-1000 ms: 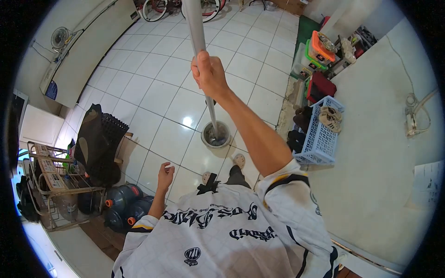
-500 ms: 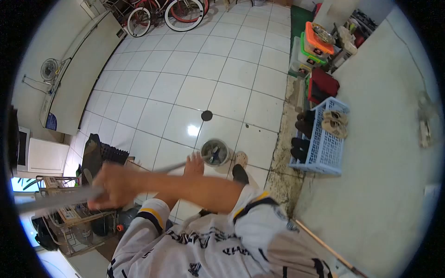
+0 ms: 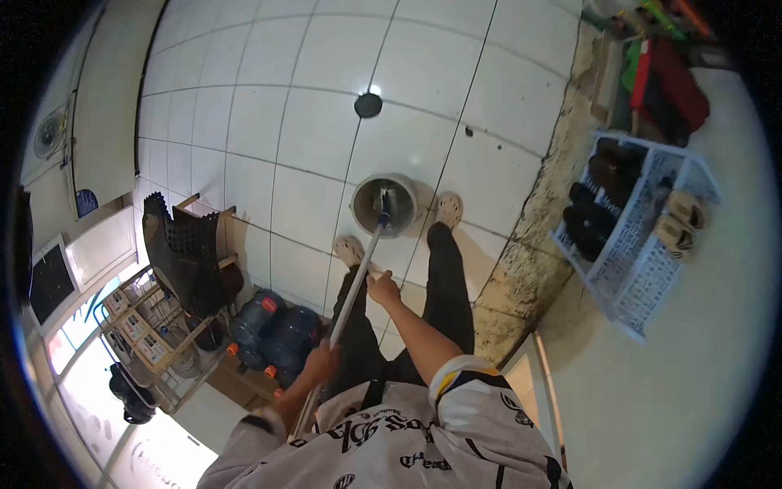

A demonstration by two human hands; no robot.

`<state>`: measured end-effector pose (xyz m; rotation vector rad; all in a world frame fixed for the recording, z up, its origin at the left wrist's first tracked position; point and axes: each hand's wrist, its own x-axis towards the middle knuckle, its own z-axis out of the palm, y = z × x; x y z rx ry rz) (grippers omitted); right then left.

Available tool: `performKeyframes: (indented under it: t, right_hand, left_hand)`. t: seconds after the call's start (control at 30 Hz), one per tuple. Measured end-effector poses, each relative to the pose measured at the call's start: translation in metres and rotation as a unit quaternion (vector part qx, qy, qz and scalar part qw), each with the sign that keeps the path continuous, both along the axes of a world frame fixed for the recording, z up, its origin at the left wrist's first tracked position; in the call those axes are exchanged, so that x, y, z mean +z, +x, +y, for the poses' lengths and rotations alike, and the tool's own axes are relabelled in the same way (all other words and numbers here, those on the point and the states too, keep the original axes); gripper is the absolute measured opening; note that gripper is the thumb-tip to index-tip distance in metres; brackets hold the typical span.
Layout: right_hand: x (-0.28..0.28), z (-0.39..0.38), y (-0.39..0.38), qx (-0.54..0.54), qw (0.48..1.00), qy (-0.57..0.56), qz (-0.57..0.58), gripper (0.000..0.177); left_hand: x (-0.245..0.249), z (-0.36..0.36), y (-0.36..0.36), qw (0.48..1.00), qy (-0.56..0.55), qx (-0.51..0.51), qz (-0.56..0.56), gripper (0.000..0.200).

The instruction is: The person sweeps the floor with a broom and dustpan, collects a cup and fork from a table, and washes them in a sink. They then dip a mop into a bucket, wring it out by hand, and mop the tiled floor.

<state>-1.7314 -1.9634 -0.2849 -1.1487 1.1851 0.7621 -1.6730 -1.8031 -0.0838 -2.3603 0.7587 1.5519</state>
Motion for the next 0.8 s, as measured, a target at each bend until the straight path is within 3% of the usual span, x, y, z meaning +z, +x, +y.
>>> performKeyframes:
  t: [0.03,0.07,0.1,0.17,0.2,0.23,0.3,0.37,0.4,0.43,0.5,0.53,0.6,0.63,0.67,0.7,0.73,0.77,0.8]
  right_hand:
    - [-0.011,0.007,0.007,-0.092,0.99,0.105,0.032,0.059]
    - [-0.026,0.013,0.018,-0.184,0.959,0.204,0.064,0.06]
    - [-0.068,0.039,0.024,-0.275,0.935,0.225,0.014,0.054]
    - [-0.089,0.032,0.062,-0.439,0.867,0.231,0.041,0.045]
    - [-0.126,0.038,0.073,-0.433,0.873,0.208,0.089,0.041]
    - [-0.161,0.047,0.081,-0.424,0.876,0.184,0.138,0.038]
    - [-0.168,0.031,0.103,-0.376,0.9,0.114,0.188,0.036]
    - [-0.21,0.044,0.107,-0.294,0.944,0.057,0.135,0.033]
    - [-0.22,0.04,0.107,-0.31,0.934,0.128,0.124,0.032]
    - [-0.261,0.061,0.101,-0.235,0.967,0.067,0.069,0.032]
    - [-0.301,0.105,0.08,-0.206,0.977,0.043,0.019,0.034]
    - [-0.273,0.088,0.087,-0.256,0.963,0.076,0.027,0.035]
    - [-0.225,0.053,0.101,-0.408,0.896,0.161,0.061,0.029]
    - [-0.213,0.067,0.095,-0.395,0.904,0.155,0.06,0.037]
    - [-0.187,0.071,0.092,-0.487,0.844,0.203,0.097,0.043]
    - [-0.148,0.068,0.088,-0.494,0.843,0.208,0.052,0.043]
    - [-0.114,0.059,0.087,-0.552,0.776,0.287,0.1,0.042]
    - [-0.092,0.072,0.077,-0.609,0.726,0.315,0.06,0.04]
    - [-0.062,0.071,0.076,-0.594,0.736,0.323,0.038,0.038]
  left_hand:
    - [0.03,-0.013,-0.001,0.994,0.042,0.099,-0.012,0.03]
    - [0.044,-0.019,0.001,0.994,0.033,0.1,0.0,0.029]
    - [0.051,-0.025,0.005,0.994,0.022,0.103,0.011,0.03]
    - [0.043,-0.04,0.011,0.989,0.104,0.105,0.016,0.03]
    - [0.034,-0.046,0.012,0.984,0.141,0.107,0.018,0.03]
    - [0.023,-0.046,0.015,0.988,0.11,0.1,0.027,0.031]
    - [-0.008,-0.043,0.029,0.987,0.091,0.121,0.051,0.032]
    - [-0.043,-0.042,0.048,0.973,0.117,0.174,0.101,0.033]
    - [-0.058,-0.042,0.062,0.955,0.157,0.211,0.141,0.034]
    - [-0.077,-0.042,0.077,0.933,0.193,0.245,0.179,0.035]
    - [-0.125,-0.018,0.097,0.946,0.093,0.216,0.224,0.037]
    - [-0.162,-0.004,0.099,0.966,-0.013,0.196,0.167,0.037]
    - [-0.233,-0.011,0.133,0.873,0.014,0.403,0.275,0.036]
    - [-0.276,-0.011,0.142,0.847,0.062,0.473,0.234,0.06]
    - [-0.306,-0.027,0.153,0.839,0.088,0.495,0.209,0.059]
    - [-0.331,-0.03,0.159,0.82,0.097,0.524,0.21,0.06]
    - [-0.353,-0.034,0.157,0.835,0.088,0.496,0.223,0.061]
    - [-0.361,-0.048,0.151,0.797,0.101,0.542,0.246,0.062]
    - [-0.365,-0.059,0.143,0.757,0.115,0.587,0.264,0.063]
